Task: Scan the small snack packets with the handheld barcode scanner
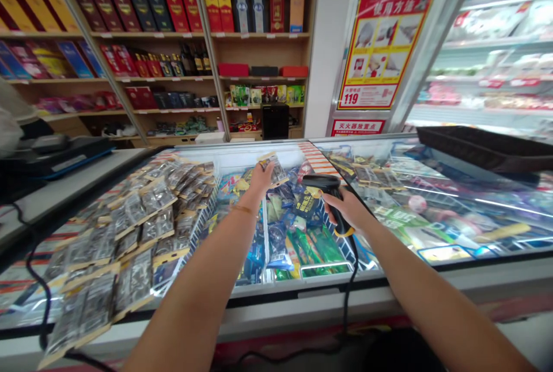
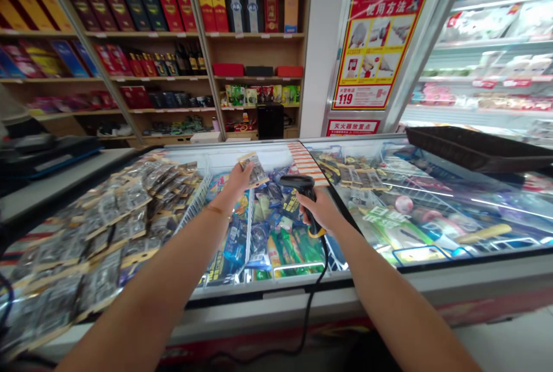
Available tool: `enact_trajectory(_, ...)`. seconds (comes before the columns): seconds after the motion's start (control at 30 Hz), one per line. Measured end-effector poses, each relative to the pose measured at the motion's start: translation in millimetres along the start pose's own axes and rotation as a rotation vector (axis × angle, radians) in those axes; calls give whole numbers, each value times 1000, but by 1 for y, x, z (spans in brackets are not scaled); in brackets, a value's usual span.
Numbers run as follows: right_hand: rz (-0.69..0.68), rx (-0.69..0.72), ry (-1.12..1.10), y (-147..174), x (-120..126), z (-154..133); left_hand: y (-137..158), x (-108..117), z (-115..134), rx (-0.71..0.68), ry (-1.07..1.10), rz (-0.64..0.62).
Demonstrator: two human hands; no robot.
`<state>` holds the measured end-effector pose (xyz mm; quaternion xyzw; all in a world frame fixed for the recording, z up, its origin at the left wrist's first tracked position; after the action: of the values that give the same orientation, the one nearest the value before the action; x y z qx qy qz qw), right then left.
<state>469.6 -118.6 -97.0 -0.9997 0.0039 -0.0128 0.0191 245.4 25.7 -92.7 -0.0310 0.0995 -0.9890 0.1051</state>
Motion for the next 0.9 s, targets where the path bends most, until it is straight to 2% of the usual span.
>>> enact_trajectory(0.07, -7, 7, 23, 0, 1, 0, 9, -10, -13, 78, 40, -37)
enact_trajectory(0.2, -14, 23, 143, -1, 3, 3, 17, -12, -27, 171, 169, -88)
enact_trajectory(0.3, -27, 22, 237, 0, 3, 4, 17, -10, -31, 162, 227, -111)
enact_trajectory(0.57, -68, 54, 368, 3, 3, 4, 17, -10, -34, 161, 169, -142)
enact_trajectory(0.9, -42, 31, 361, 6, 1, -3, 21, -10, -30, 155, 172, -173)
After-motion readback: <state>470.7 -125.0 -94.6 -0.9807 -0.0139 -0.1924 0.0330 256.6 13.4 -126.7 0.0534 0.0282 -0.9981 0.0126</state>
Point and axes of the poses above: each hand's wrist, its own y-axis away from the middle knuckle, its own x-axis out of the back of the hand, z = x × y, the point moved 1 cm from there along -y, towards the middle knuckle, and after that the axes turned 2 degrees about z, right-handed, at the moved point
